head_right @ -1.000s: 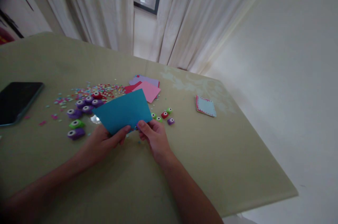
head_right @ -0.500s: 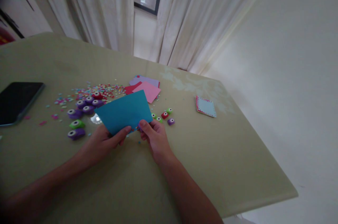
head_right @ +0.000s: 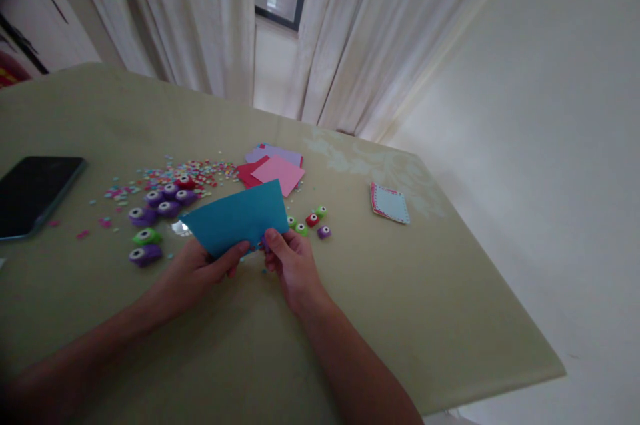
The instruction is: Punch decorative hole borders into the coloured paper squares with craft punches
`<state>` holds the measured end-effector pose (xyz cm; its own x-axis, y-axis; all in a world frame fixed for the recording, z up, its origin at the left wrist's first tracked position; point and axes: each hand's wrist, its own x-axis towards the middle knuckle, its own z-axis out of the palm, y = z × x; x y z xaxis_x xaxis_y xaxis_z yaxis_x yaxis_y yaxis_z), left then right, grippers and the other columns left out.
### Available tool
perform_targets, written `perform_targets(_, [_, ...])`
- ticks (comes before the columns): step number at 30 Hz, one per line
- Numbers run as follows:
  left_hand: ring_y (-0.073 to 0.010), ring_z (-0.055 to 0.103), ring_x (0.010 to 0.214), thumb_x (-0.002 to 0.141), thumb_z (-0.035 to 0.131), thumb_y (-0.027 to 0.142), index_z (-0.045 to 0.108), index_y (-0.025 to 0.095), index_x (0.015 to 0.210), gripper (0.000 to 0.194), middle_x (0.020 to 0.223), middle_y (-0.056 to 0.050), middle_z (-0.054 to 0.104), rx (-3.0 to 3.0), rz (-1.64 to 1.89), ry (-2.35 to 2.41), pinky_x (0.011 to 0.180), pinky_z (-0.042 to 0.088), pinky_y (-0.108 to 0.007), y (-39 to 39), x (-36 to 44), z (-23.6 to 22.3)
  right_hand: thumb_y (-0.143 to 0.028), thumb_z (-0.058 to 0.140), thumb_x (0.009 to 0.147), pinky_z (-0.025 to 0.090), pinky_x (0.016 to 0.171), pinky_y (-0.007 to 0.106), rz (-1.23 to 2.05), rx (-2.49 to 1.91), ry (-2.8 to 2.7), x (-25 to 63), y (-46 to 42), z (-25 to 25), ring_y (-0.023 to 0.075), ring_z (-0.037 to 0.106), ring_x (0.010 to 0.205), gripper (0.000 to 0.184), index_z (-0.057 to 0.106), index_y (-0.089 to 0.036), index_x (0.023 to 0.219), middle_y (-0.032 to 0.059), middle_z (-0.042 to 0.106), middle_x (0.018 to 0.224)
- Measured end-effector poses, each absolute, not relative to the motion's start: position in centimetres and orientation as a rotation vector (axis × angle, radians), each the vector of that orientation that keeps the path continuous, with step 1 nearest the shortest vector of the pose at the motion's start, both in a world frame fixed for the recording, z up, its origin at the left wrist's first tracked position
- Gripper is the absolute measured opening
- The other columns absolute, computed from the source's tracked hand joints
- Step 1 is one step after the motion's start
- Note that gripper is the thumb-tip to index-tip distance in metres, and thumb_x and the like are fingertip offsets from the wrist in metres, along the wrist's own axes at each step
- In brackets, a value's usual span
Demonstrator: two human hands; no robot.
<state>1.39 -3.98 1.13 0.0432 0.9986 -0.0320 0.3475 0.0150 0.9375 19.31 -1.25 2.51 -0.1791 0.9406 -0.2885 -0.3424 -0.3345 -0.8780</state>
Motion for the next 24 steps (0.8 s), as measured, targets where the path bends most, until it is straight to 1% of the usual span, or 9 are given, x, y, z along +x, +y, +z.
perform_targets(7, [-0.0164,0.053,0.052,0.094,0.061,0.053,0.060,0.024,0.063,0.043,0.056,0.002,0.058,1.473,1.029,1.405,0.051,0.038,-0.029,-4.1,1.6,1.4,-0.061,0.096,0.063,0.030,0.048,0.024,1.667,-1.083,-0.858,19.3,-1.3,2.6,0.0091,0.042,0.053,0.053,0.064,-0.019,0.069,-0.0029,0.058,0.062])
perform_targets(9, [-0.0161,0.053,0.051,0.093,0.062,0.053,0.059,0.024,0.064,0.042,0.056,0.003,0.058,1.450,1.039,1.396,0.050,0.038,-0.028,-4.1,1.6,1.5,-0.060,0.096,0.064,0.030,0.049,0.024,1.663,-1.078,-0.862,19.3,-1.4,2.6,0.0088,0.042,0.053,0.052,0.065,-0.019,0.070,-0.0026,0.060,0.064])
perform_targets(12, [-0.0158,0.052,0.051,0.092,0.062,0.056,0.059,0.023,0.064,0.044,0.055,0.003,0.056,1.420,1.031,1.427,0.049,0.037,-0.028,-4.1,1.6,1.6,-0.060,0.095,0.066,0.033,0.051,0.024,1.689,-1.076,-0.876,19.4,-1.3,2.6,0.0086,0.045,0.054,0.051,0.067,-0.019,0.072,-0.0009,0.065,0.068])
perform_targets(15, [-0.0154,0.050,0.049,0.092,0.061,0.059,0.060,0.022,0.060,0.049,0.052,0.002,0.053,1.410,1.018,1.486,0.048,0.035,-0.027,-4.2,1.5,1.7,-0.061,0.094,0.067,0.033,0.051,0.023,1.694,-1.064,-0.900,19.6,-1.1,2.6,0.0092,0.048,0.055,0.051,0.069,-0.018,0.073,0.0008,0.068,0.070])
perform_targets(17, [-0.0153,0.050,0.048,0.092,0.061,0.061,0.060,0.022,0.057,0.052,0.050,0.002,0.053,1.379,1.040,1.526,0.048,0.035,-0.027,-4.2,1.4,1.9,-0.062,0.092,0.069,0.033,0.050,0.023,1.648,-1.055,-0.902,19.7,-0.9,2.5,0.0095,0.049,0.055,0.050,0.071,-0.018,0.079,0.0011,0.070,0.072])
perform_targets(21, [-0.0150,0.050,0.047,0.090,0.061,0.063,0.060,0.022,0.056,0.054,0.049,0.002,0.052,1.316,1.111,1.548,0.048,0.037,-0.026,-4.2,1.2,2.7,-0.065,0.085,0.078,0.033,0.049,0.024,1.455,-1.096,-0.907,20.3,-0.3,2.2,0.0111,0.050,0.053,0.050,0.073,-0.021,0.096,-0.0002,0.070,0.073])
perform_targets(24, [-0.0146,0.050,0.048,0.092,0.060,0.064,0.062,0.022,0.056,0.056,0.050,0.002,0.053,1.298,1.118,1.518,0.049,0.038,-0.026,-4.0,1.1,2.9,-0.066,0.078,0.084,0.037,0.052,0.025,1.313,-1.103,-0.955,21.0,0.3,2.0,0.0120,0.051,0.057,0.047,0.073,-0.021,0.094,-0.0003,0.068,0.074])
